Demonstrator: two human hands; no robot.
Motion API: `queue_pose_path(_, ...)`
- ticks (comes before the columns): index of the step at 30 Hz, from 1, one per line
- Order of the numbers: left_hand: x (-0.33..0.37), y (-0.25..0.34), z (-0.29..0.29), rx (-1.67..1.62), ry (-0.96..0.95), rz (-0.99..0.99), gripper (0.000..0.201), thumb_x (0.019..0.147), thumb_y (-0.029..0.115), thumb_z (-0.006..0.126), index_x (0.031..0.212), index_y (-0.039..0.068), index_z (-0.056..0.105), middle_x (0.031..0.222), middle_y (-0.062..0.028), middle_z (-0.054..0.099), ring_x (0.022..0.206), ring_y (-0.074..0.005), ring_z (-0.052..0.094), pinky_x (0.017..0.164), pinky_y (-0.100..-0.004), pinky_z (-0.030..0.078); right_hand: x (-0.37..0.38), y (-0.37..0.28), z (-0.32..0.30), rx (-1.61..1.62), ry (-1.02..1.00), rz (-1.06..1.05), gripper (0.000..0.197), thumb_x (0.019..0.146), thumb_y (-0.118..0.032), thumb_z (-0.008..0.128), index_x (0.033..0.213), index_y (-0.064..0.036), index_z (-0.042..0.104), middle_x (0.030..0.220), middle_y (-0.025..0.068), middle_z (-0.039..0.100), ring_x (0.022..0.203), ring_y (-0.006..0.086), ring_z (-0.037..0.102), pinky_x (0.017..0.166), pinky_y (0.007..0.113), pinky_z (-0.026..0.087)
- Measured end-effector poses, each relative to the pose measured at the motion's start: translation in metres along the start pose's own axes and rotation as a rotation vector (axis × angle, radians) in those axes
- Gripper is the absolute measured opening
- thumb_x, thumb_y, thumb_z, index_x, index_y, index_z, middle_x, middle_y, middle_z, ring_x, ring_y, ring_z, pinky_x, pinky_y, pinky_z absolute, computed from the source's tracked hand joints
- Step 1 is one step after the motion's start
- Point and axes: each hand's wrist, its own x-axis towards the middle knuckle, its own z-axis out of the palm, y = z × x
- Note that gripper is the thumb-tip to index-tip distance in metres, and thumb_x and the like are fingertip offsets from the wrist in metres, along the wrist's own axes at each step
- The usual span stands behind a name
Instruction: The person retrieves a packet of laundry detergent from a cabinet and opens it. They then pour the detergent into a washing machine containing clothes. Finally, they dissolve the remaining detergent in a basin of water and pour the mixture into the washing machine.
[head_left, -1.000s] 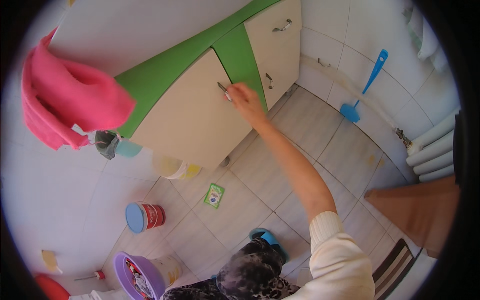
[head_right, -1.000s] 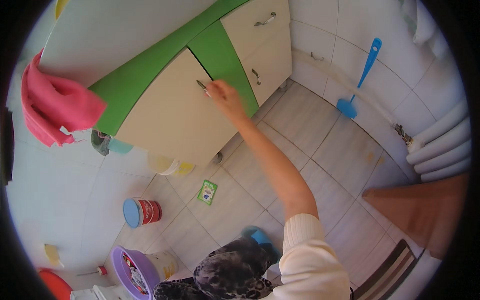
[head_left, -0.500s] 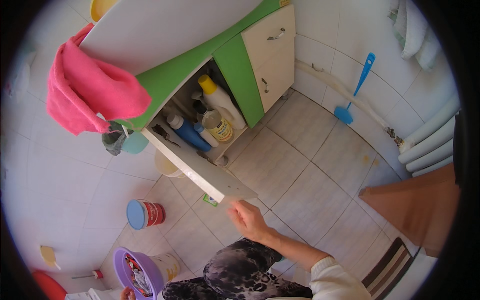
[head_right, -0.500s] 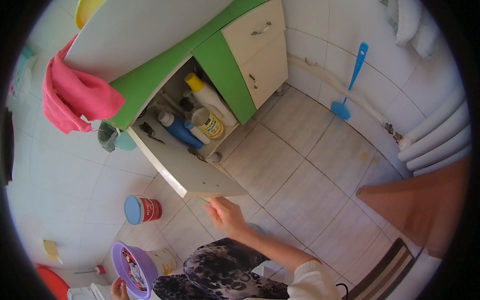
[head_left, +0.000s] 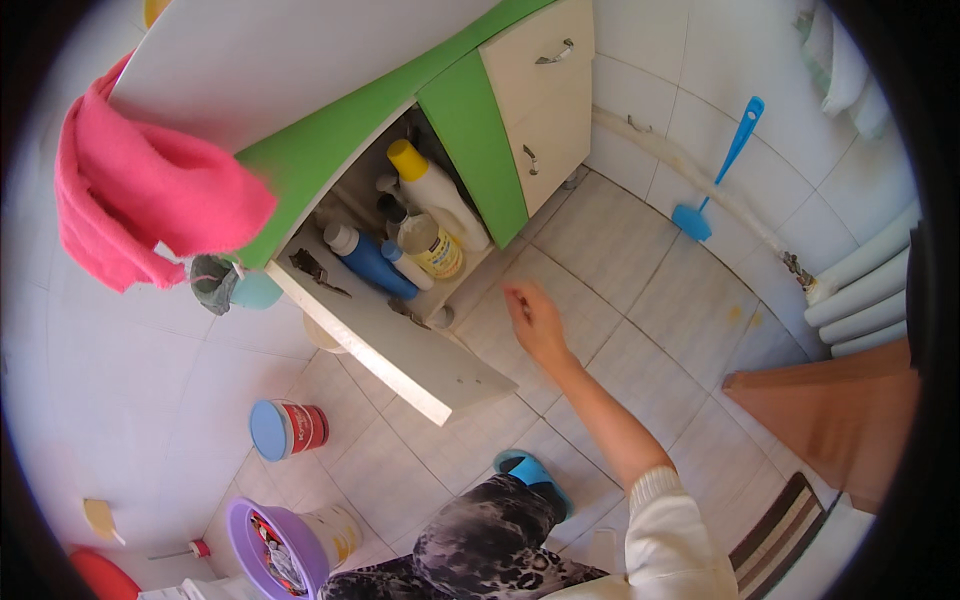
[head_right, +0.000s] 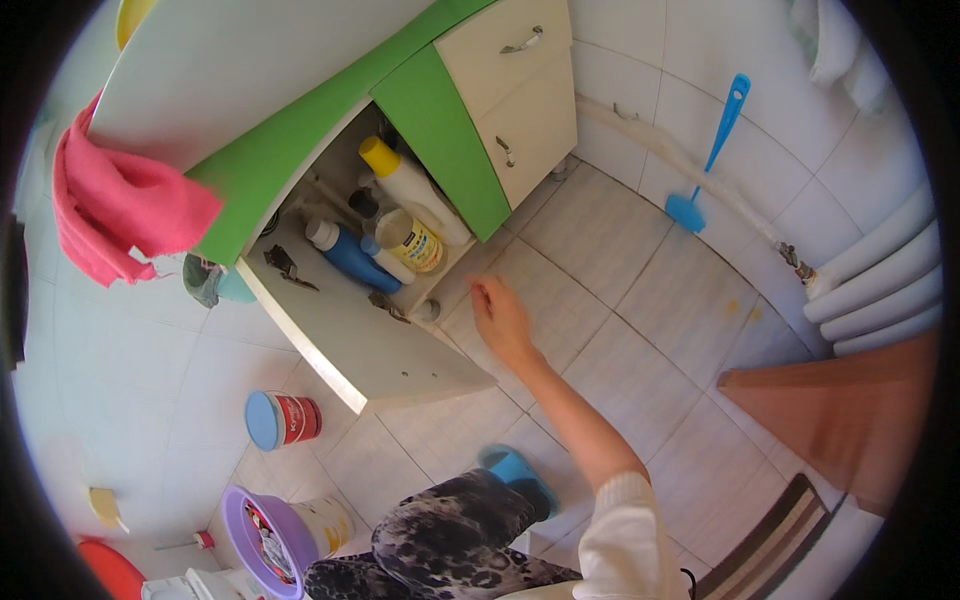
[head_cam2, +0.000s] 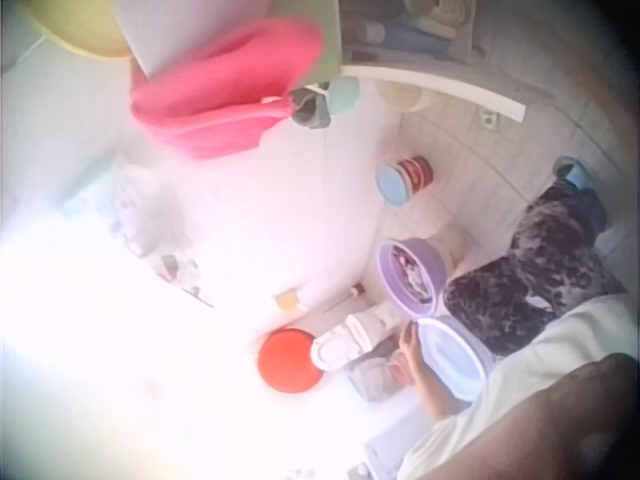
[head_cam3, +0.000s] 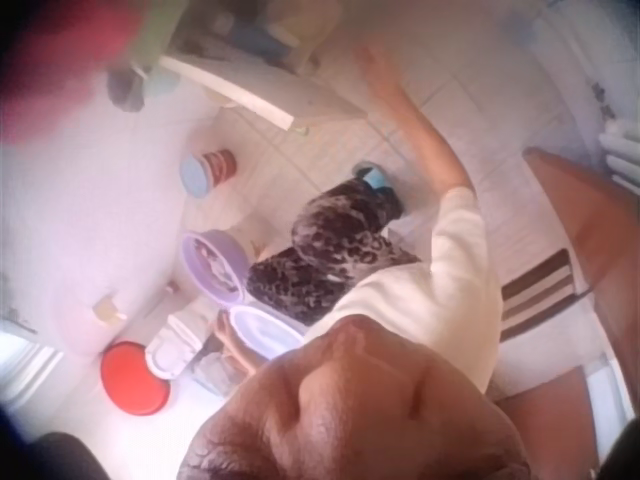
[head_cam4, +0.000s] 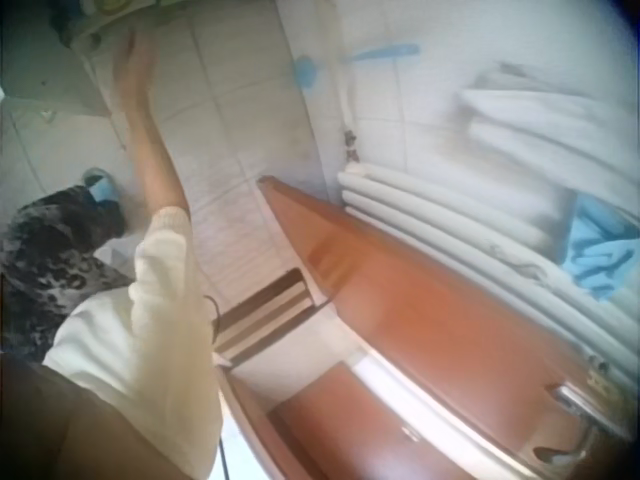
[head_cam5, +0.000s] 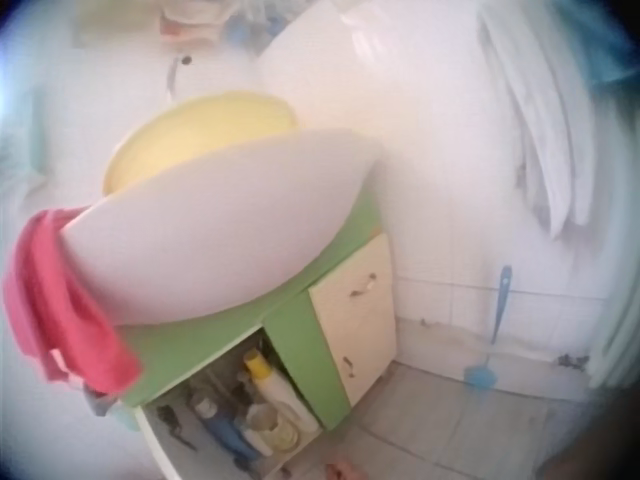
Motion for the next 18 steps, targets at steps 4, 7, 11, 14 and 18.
queue_pose_path(4, -0.008, -0.012, 0.0, -0.028, -0.02, -0.05, 0.032, 0.082, 0.019, 0.056, 0.102, -0.005, 0.055, 0.093, -0.0122, 0.059, 0.086, -0.0189, 0.055, 0.076, -0.028, 0.043, 0.067, 0.058, 0.051, -0.164, -0.089, 0.106, 0.036, 0.077, -0.002, 0.047, 0.113, -0.0057, 0.047, 0.104, 0.0197, 0.051, 0.097, 0.0324, 0.05, 0.079, 0.037, 0.041)
queue_pose_path(7, -0.014, -0.019, -0.003, -0.042, -0.025, -0.075, 0.031, 0.082, 0.019, 0.056, 0.101, -0.005, 0.055, 0.092, -0.0117, 0.06, 0.086, -0.0182, 0.055, 0.077, -0.0271, 0.043, 0.097, 0.081, 0.086, -0.096, -0.025, 0.12, 0.053, 0.071, 0.004, 0.046, 0.123, -0.007, 0.038, 0.114, 0.0251, 0.042, 0.11, 0.0367, 0.04, 0.09, 0.038, 0.034)
queue_pose_path(11, -0.016, -0.024, 0.002, -0.058, -0.047, -0.111, 0.03, 0.082, 0.019, 0.055, 0.099, -0.005, 0.056, 0.09, -0.0111, 0.06, 0.085, -0.0174, 0.055, 0.077, -0.0264, 0.044, 0.114, 0.095, 0.099, -0.117, -0.084, 0.122, 0.063, 0.067, 0.007, 0.041, 0.128, -0.0021, 0.029, 0.123, 0.0249, 0.036, 0.116, 0.0343, 0.034, 0.097, 0.034, 0.027)
queue_pose_path(14, -0.009, -0.023, 0.012, -0.062, -0.087, -0.131, 0.03, 0.082, 0.019, 0.056, 0.099, -0.005, 0.056, 0.09, -0.0108, 0.06, 0.085, -0.017, 0.055, 0.076, -0.0263, 0.044, 0.113, 0.096, 0.102, -0.048, -0.034, 0.082, 0.065, 0.063, 0.008, 0.045, 0.126, -0.0013, 0.031, 0.119, 0.0275, 0.037, 0.113, 0.0396, 0.035, 0.093, 0.039, 0.031)
queue_pose_path(18, -0.003, -0.021, 0.021, -0.07, -0.13, -0.142, 0.029, 0.082, 0.019, 0.056, 0.099, -0.005, 0.056, 0.09, -0.0104, 0.06, 0.085, -0.0165, 0.055, 0.076, -0.0261, 0.044, 0.099, 0.077, 0.106, 0.049, 0.05, 0.097, 0.058, 0.064, 0.004, 0.051, 0.119, -0.0009, 0.036, 0.115, 0.0215, 0.041, 0.11, 0.0341, 0.038, 0.092, 0.035, 0.032)
